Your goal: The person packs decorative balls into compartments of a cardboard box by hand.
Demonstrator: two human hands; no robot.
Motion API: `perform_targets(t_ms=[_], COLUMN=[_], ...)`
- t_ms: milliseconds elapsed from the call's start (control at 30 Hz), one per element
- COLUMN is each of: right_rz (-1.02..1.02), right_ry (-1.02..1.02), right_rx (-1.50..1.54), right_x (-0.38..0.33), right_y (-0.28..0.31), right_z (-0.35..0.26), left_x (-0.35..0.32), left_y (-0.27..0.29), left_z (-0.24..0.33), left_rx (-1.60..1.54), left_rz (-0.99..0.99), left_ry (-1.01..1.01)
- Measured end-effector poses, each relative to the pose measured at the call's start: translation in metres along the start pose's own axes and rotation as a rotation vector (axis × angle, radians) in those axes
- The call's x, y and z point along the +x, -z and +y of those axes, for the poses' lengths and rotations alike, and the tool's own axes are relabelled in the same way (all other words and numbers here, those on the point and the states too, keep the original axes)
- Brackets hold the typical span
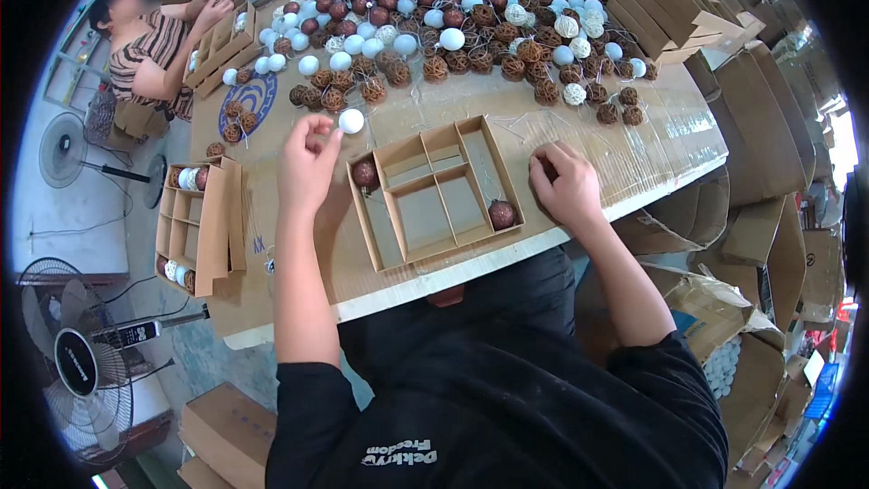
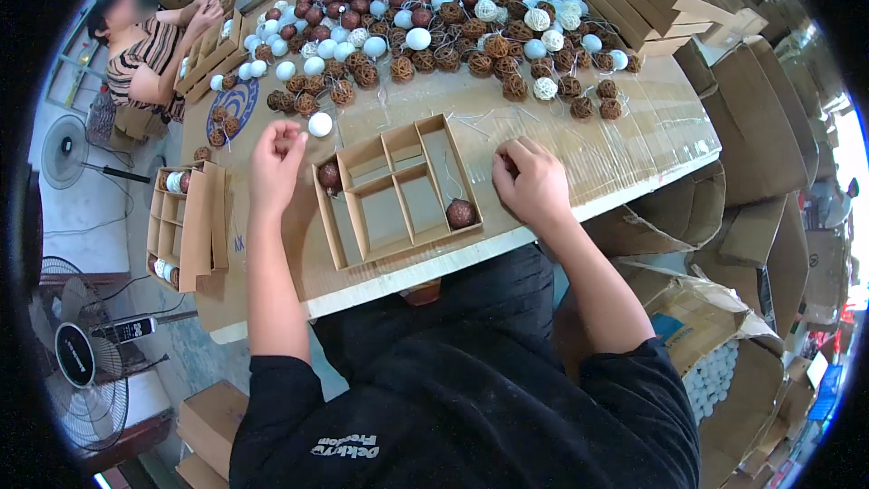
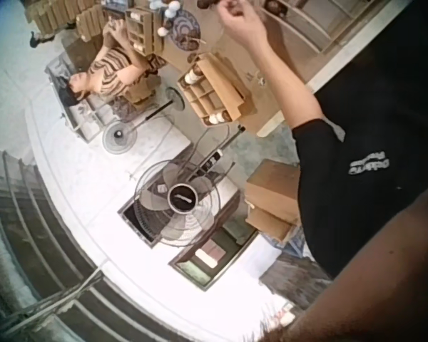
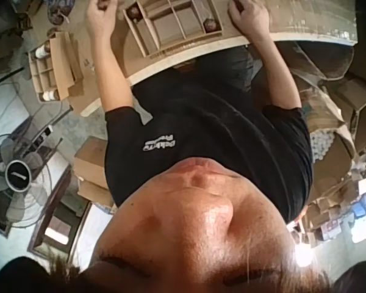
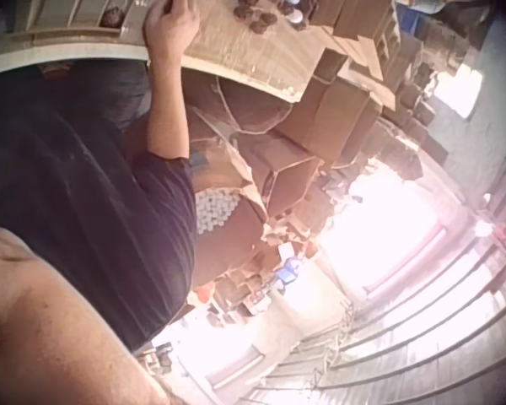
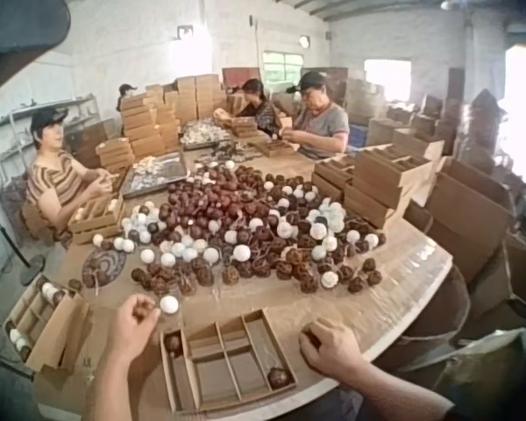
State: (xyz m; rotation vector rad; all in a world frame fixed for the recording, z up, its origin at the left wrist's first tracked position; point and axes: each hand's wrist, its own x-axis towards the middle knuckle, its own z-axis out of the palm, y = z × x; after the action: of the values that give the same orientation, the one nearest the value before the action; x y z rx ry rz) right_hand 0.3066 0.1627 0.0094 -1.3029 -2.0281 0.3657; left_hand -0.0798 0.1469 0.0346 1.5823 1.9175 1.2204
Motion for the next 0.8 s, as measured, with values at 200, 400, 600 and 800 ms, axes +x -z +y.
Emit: perform_targets(t_ms=[200, 400, 600, 800], right_rz=[0.026, -0.002, -0.028, -0.05], right_ry=[0.017, 0.041, 0.054, 0.078], right_rx=[-0.035, -0.072, -0.112, -0.132], right_x=[0.001, 0.0, 0.001, 0.006], right_y=[-0.003, -0.002, -0.002, -0.003], right_z=[0.005, 0.003, 0.003, 0.0], left_x=[0.047, 0.124, 0.179, 0.201], left_y=[-0.02, 0.016, 0.032, 0.012], left_z=[0.017, 0.012, 0.017, -0.012], left_rx=[0.236, 0.432, 0.649, 0.662], left_rz=[-0.061, -0.144, -0.271, -0.139], left_ry=[-0.092, -0.059, -0.008, -0.149])
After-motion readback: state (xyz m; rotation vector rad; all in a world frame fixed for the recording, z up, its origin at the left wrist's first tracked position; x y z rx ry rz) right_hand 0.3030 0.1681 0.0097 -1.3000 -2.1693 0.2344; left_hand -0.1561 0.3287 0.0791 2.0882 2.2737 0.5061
